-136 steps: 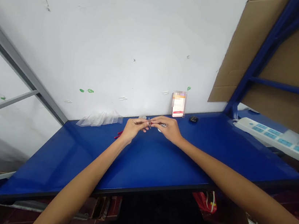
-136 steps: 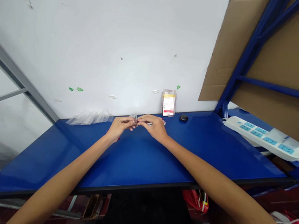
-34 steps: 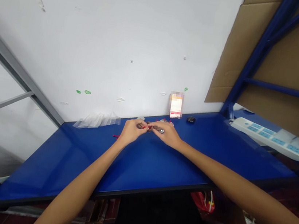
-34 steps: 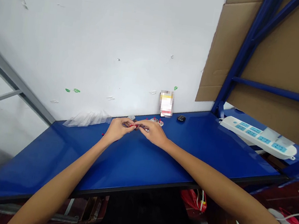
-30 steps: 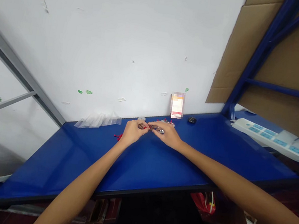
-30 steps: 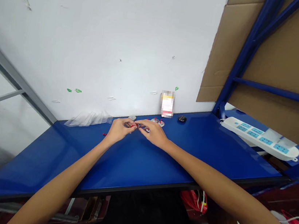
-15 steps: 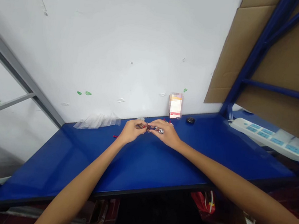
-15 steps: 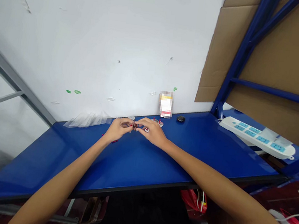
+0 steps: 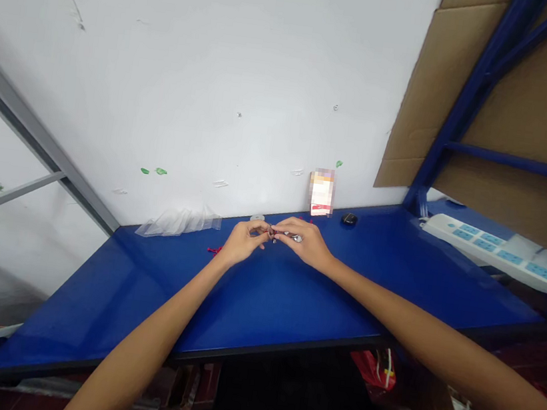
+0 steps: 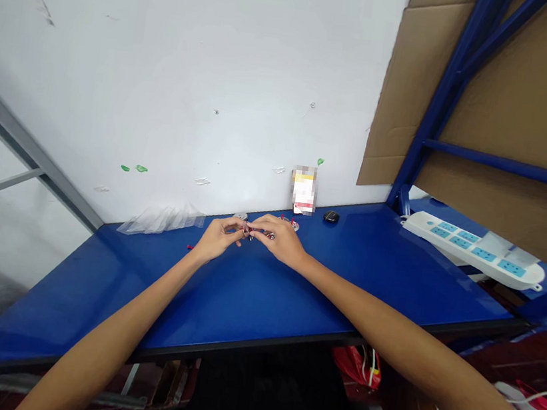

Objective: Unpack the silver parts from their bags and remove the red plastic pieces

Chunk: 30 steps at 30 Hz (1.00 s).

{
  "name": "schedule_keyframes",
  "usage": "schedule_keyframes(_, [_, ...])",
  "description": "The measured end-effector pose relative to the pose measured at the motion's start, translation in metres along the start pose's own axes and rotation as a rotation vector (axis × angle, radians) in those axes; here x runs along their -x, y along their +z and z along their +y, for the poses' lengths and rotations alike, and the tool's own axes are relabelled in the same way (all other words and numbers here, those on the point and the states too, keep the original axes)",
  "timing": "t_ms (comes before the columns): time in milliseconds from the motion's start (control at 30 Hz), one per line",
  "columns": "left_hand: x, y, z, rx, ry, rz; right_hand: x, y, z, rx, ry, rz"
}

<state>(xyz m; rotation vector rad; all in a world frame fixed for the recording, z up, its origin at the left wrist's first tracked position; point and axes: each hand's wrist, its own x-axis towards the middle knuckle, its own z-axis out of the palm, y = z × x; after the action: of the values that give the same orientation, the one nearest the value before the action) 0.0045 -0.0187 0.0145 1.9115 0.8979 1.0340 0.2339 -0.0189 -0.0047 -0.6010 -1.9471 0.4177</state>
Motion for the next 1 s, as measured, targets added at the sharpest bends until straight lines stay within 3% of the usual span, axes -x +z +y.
schedule_keyframes(300, [0.002,0.018,-0.014,0.232,-0.193,0.158,-0.002,-0.002,-0.006,-0.016,0.054,0.016])
schedule_keyframes(467, [0.002,0.013,-0.012,0.300,-0.265,0.092,-0.002,-0.004,-0.005,0.007,0.093,-0.003])
schedule_keyframes(567, [0.001,0.007,-0.004,0.142,-0.195,0.065,-0.003,-0.009,-0.007,0.203,0.011,-0.056])
schedule_keyframes(667, [0.001,0.003,0.003,-0.145,-0.061,0.148,-0.005,-0.014,-0.010,0.354,-0.066,-0.108])
schedule_keyframes(800, [0.002,0.008,0.005,-0.260,0.026,0.143,-0.007,-0.018,-0.008,0.357,-0.020,-0.135])
schedule_keyframes(1000, [0.003,0.021,-0.010,-0.345,0.097,0.006,-0.006,-0.018,0.002,0.272,0.048,-0.202])
